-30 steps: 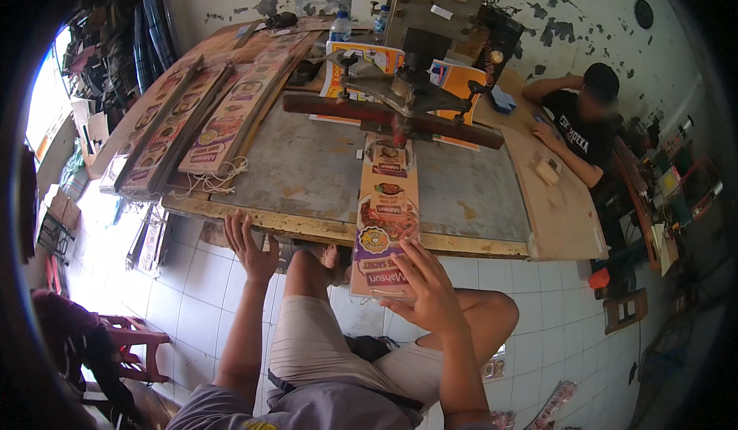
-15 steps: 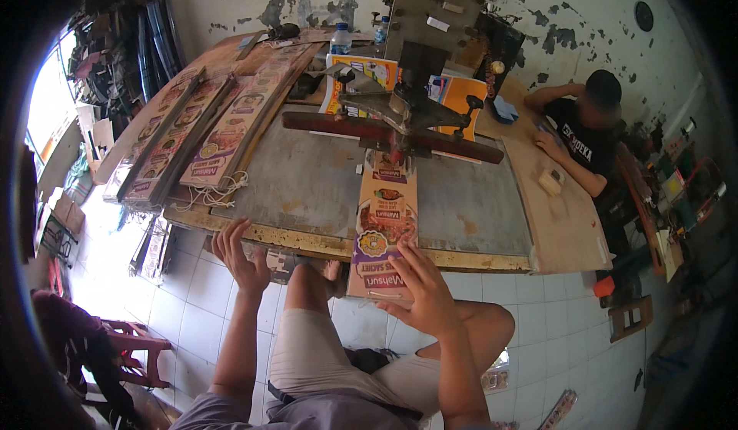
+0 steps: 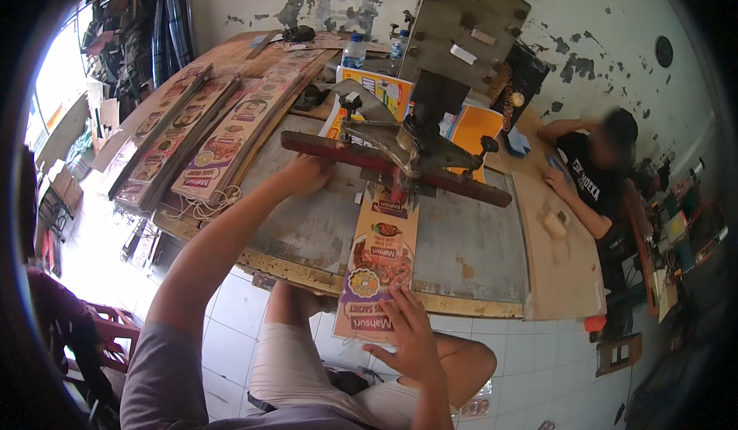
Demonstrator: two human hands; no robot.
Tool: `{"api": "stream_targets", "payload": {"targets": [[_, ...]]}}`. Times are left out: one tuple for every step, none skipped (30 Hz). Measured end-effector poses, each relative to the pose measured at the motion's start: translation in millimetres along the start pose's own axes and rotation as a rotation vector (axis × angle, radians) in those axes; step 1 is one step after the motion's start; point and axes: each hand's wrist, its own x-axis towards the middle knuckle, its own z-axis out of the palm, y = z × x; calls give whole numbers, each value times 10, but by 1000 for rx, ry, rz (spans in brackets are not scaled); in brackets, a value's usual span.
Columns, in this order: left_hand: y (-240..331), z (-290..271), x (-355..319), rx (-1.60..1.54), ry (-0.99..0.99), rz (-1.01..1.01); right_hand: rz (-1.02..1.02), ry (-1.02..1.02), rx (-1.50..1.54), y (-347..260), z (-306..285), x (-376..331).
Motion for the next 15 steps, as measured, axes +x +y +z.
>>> {"api": "stream_targets", "payload": {"targets": [[-62,40,198,-121,-32,68,19,-8,7,3,3,9],[-131,94,357,-180,-45,96,13,-3,21,6,19,23],[-209,164,507,-241,-63,122,7,-12,25,16,58,21],[-217,221,702,-264,-66,136,10,-5,36,27,70,19],[-231,291,852,-264,-69,127,12,3,48,35,80,20],[-222,334,1005,-256,-67,116,16,7,52,33,82,21],[-219,383,1128,-245,-66,98,17,6,48,41,72,23],[-228,432,1225,-230,-67,86,16,0,56,51,61,27],[-213,475,1333,-227,-69,78,21,-3,64,64,58,22],[-228,500,1421,-221,-73,68,30,-8,70,77,63,20],[-243,548,1452,-220,-78,60,31,-8,71,71,61,18],[-226,591,1496,-225,-82,58,44,-28,68,62,40,12],[-226,629,1518,-227,-85,54,56,-49,67,53,24,13],[-223,661,1547,-234,-86,55,53,-38,64,52,14,24],[-228,677,1560,-232,-90,56,57,-40,67,50,5,26]]}}
